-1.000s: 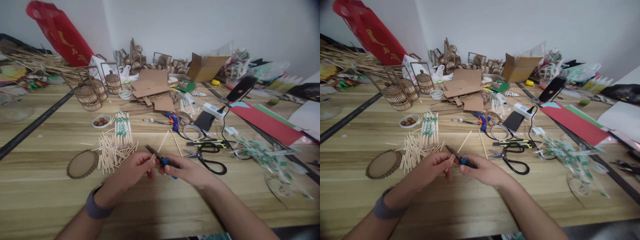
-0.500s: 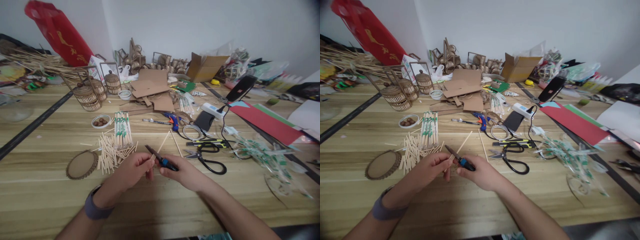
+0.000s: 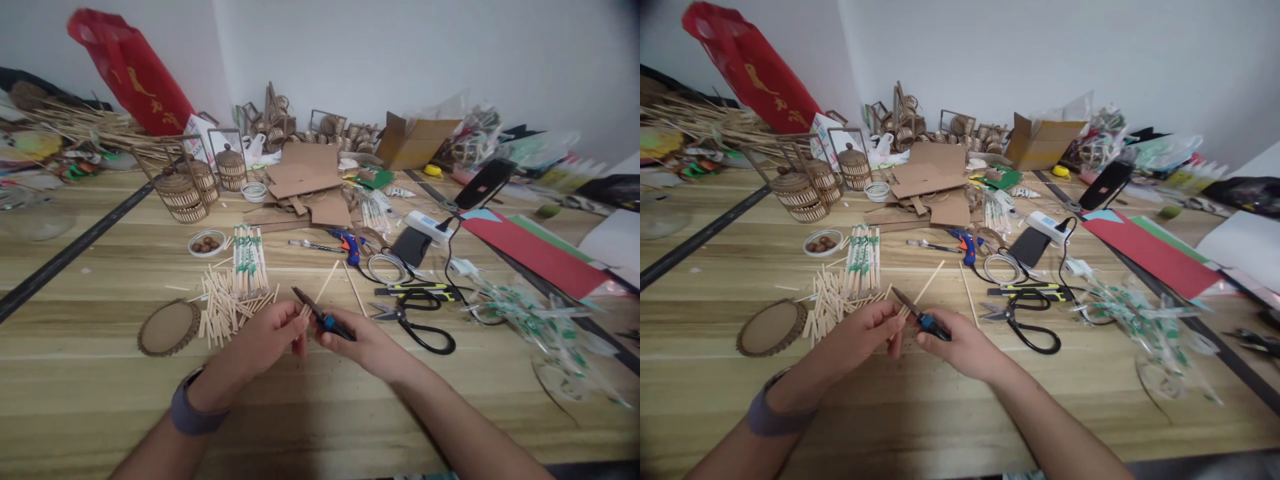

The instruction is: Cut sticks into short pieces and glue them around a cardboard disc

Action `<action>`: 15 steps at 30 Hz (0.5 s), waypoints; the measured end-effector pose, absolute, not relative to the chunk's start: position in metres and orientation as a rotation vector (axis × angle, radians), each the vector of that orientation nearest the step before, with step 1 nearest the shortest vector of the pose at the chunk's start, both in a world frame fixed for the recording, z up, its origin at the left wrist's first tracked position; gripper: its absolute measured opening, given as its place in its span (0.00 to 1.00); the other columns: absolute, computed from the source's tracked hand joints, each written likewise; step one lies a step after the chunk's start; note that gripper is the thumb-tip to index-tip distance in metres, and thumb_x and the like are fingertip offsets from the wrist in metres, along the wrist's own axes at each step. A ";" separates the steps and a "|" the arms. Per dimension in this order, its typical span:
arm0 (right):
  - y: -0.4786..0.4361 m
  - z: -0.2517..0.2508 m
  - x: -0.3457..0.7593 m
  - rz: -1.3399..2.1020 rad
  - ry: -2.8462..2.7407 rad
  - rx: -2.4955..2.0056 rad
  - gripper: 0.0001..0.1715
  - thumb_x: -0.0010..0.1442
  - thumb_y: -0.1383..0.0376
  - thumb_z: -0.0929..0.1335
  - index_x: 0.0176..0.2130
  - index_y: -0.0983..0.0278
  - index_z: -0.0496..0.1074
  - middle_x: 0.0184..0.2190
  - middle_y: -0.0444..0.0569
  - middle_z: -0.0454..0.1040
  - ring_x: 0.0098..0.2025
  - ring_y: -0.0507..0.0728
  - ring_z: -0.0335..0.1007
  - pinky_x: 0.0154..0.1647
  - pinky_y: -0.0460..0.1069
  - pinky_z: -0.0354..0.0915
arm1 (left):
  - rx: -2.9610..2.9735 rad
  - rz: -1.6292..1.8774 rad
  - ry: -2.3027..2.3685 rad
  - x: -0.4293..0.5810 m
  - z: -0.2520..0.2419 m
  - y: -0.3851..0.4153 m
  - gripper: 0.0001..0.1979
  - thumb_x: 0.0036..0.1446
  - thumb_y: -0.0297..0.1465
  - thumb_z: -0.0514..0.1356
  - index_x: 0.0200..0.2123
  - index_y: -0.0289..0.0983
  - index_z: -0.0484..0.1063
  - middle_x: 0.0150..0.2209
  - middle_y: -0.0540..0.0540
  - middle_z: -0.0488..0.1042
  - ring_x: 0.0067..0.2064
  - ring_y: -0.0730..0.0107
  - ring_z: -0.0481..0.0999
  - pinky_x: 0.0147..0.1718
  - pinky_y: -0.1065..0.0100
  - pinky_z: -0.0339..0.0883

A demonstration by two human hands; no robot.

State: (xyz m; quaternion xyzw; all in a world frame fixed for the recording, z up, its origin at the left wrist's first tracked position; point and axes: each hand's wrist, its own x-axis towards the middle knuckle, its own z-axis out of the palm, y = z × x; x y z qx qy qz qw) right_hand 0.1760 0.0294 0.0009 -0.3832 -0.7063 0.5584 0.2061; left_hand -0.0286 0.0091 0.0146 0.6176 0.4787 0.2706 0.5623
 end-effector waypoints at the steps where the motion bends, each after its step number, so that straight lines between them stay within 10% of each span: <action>1: 0.029 0.003 0.177 1.594 -1.948 -1.053 0.28 0.57 0.43 0.67 0.39 0.66 0.71 0.32 0.47 0.70 0.36 0.55 0.63 0.37 0.49 0.60 | 1.469 0.632 1.131 -0.029 0.015 0.009 0.16 0.62 0.42 0.51 0.28 0.39 0.66 0.22 0.51 0.73 0.28 0.68 0.71 0.34 0.68 0.63; 15: 0.027 0.013 0.178 1.712 -1.881 -1.043 0.28 0.57 0.45 0.68 0.42 0.66 0.73 0.33 0.47 0.70 0.35 0.54 0.62 0.35 0.48 0.59 | 1.536 0.572 1.221 -0.026 0.014 0.006 0.18 0.64 0.41 0.48 0.28 0.38 0.68 0.20 0.53 0.69 0.23 0.71 0.64 0.26 0.70 0.56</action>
